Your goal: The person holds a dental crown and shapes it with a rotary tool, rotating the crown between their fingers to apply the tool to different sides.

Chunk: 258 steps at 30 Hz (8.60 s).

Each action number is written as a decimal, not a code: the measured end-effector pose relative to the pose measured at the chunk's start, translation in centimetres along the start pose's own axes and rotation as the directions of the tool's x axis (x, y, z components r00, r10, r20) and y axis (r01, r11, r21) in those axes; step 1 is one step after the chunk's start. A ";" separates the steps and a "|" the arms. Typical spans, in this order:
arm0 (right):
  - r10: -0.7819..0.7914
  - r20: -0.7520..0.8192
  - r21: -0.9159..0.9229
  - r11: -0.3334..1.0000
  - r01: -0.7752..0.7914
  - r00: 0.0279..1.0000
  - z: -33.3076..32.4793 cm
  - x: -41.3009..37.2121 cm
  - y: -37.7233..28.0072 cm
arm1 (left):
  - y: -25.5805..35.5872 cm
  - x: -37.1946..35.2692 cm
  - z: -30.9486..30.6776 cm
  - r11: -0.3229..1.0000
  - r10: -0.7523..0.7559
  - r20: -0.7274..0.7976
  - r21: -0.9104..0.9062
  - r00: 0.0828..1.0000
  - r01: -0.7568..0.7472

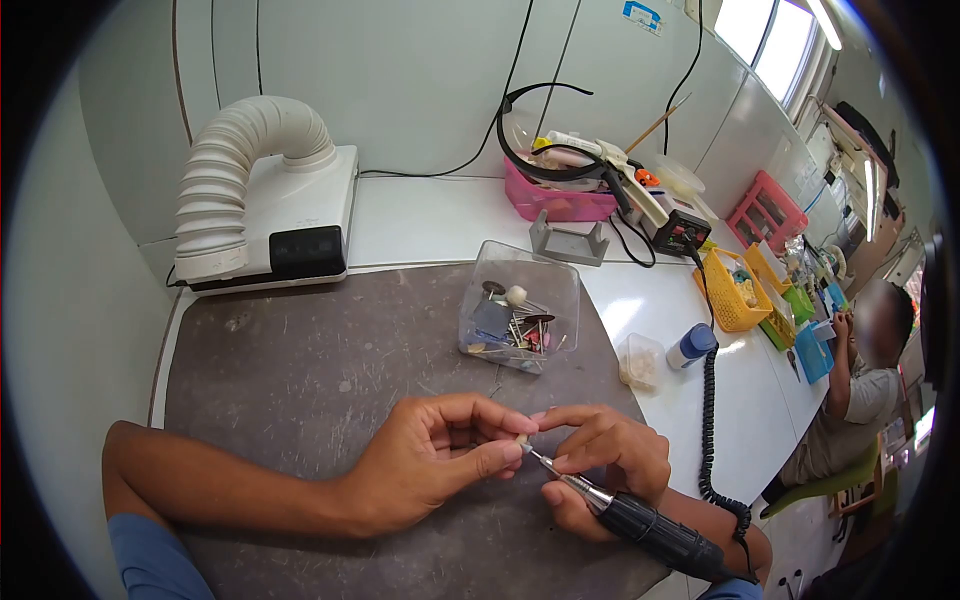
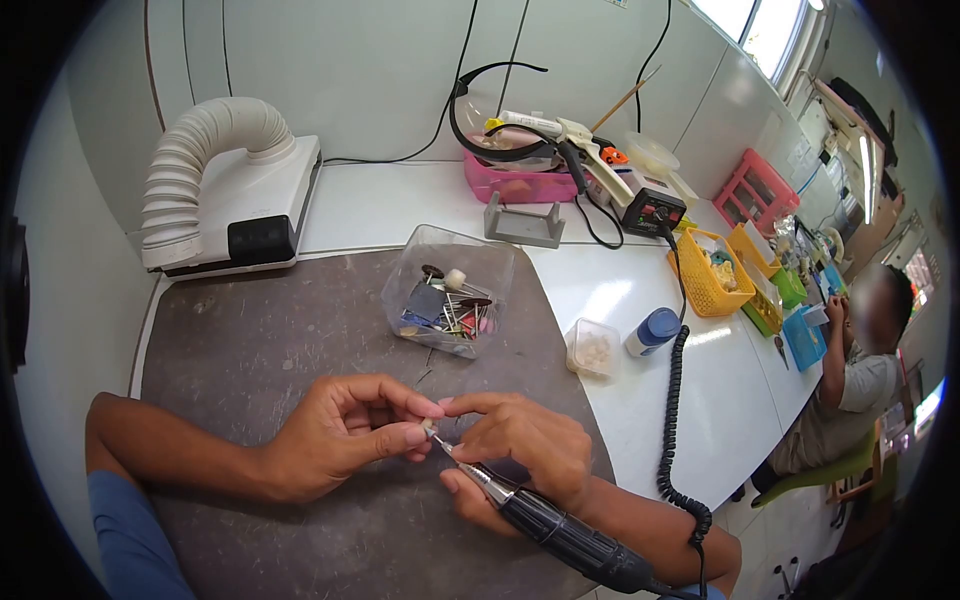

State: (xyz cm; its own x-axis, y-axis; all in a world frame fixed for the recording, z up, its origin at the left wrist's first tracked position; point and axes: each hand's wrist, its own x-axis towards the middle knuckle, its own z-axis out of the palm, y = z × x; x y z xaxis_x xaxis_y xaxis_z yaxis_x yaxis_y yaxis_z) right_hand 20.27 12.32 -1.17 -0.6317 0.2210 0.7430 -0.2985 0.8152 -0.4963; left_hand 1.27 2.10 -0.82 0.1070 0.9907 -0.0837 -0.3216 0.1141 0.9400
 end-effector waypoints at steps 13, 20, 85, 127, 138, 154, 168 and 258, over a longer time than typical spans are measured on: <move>0.006 0.002 -0.004 1.000 -0.006 1.000 0.0 0.0 0.0 | 0.1 0.0 0.2 1.000 0.006 -0.013 -0.022 1.000 -0.006; 0.022 -0.019 -0.007 1.000 -0.023 1.000 0.0 -0.3 0.1 | 0.1 0.0 0.2 1.000 -0.004 -0.014 -0.023 1.000 0.003; 0.089 -0.033 -0.022 0.996 -0.089 0.996 0.0 -0.1 -0.6 | -0.4 0.0 0.0 0.999 0.017 -0.010 -0.032 1.000 -0.017; 0.168 -0.025 0.022 0.986 -0.167 0.985 0.1 -0.6 -0.9 | -0.5 -0.1 0.3 0.999 0.038 -0.042 -0.036 0.998 -0.039; 0.090 -0.095 -0.009 0.996 -0.091 0.991 0.2 -0.5 -1.0 | -0.5 0.0 0.5 0.997 0.050 -0.061 -0.063 0.997 -0.054; -0.097 -0.035 -0.048 0.994 0.095 0.995 0.6 -0.6 -1.3 | -0.4 0.0 0.6 0.999 0.018 -0.071 -0.031 0.997 -0.020; -0.034 -0.084 -0.082 0.996 0.027 0.996 0.5 -0.6 -1.3 | -0.2 0.1 0.6 0.996 0.057 -0.077 -0.064 0.995 -0.062; 0.050 -0.017 -0.077 0.996 -0.051 0.999 -0.1 0.1 -0.7 | 0.0 0.0 -0.2 1.000 -0.024 0.022 -0.010 0.999 0.025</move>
State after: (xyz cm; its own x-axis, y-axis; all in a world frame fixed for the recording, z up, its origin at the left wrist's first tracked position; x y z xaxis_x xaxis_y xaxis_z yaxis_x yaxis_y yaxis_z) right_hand 20.55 11.83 -0.70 -0.6338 0.2702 0.7247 -0.2096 0.8419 -0.4973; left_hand 1.07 2.16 -0.86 0.1355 0.9858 -0.0992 -0.3282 0.1391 0.9343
